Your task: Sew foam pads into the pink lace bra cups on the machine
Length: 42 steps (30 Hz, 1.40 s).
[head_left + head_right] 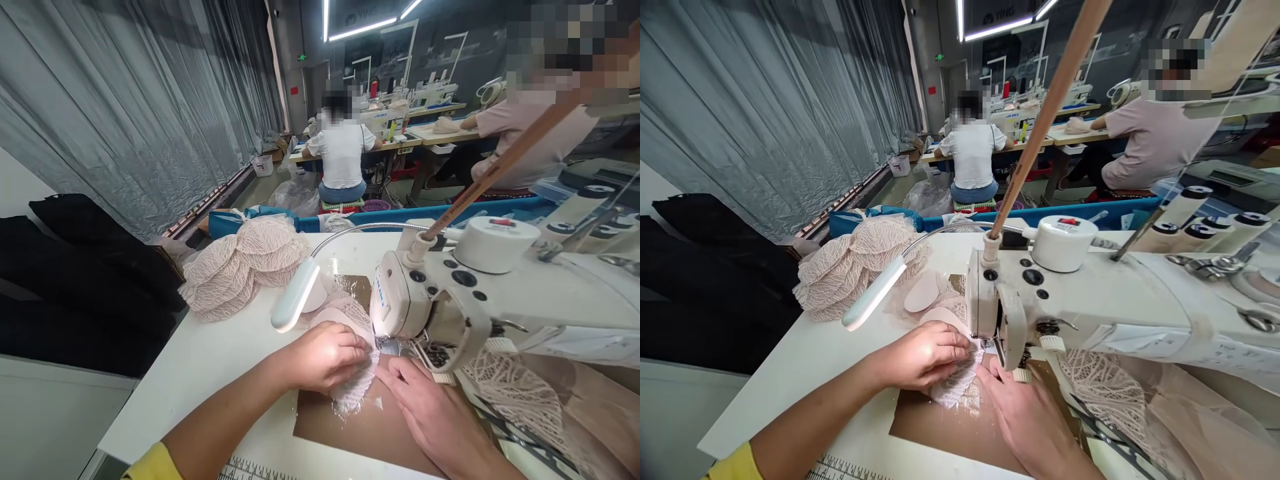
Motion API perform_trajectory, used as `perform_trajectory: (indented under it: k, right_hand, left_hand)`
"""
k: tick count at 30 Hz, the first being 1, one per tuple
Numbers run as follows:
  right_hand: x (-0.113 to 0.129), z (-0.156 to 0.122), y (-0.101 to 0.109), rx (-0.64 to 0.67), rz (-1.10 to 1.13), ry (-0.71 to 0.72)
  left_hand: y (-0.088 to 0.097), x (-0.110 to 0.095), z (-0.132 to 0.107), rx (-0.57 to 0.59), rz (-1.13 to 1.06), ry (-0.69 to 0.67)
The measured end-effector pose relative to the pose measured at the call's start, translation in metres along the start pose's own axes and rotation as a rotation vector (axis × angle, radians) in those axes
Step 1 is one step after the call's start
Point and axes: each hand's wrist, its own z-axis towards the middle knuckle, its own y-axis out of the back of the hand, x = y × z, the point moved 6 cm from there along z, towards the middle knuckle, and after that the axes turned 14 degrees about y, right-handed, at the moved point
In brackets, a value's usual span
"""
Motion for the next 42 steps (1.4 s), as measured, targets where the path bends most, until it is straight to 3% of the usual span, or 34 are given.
perform_trajectory:
  k: [7,23,32,42]
  right_hand:
    - [-0.001,-0.004,0.002,0.034,-0.018,-0.045]
    - [-0.014,-0.016,-0.009,-0.004,-0.11,-0.136]
    - [0.001,-0.01,0.0,0.085,0.139,-0.015]
    - [0.006,-0.01,0.004,0.054,0.229,0.068]
  left_hand:
    - [-0.023,-0.002,0.001,-0.039,0.101,-0.051]
    - [-0.028,-0.002,0.003,-0.096,0.102,0.104]
    - [-0.022,-0.003,-0.005,-0.062,0.062,0.025]
    - [-0.024,-0.007,-0.006,-0.024,0.031,-0.037]
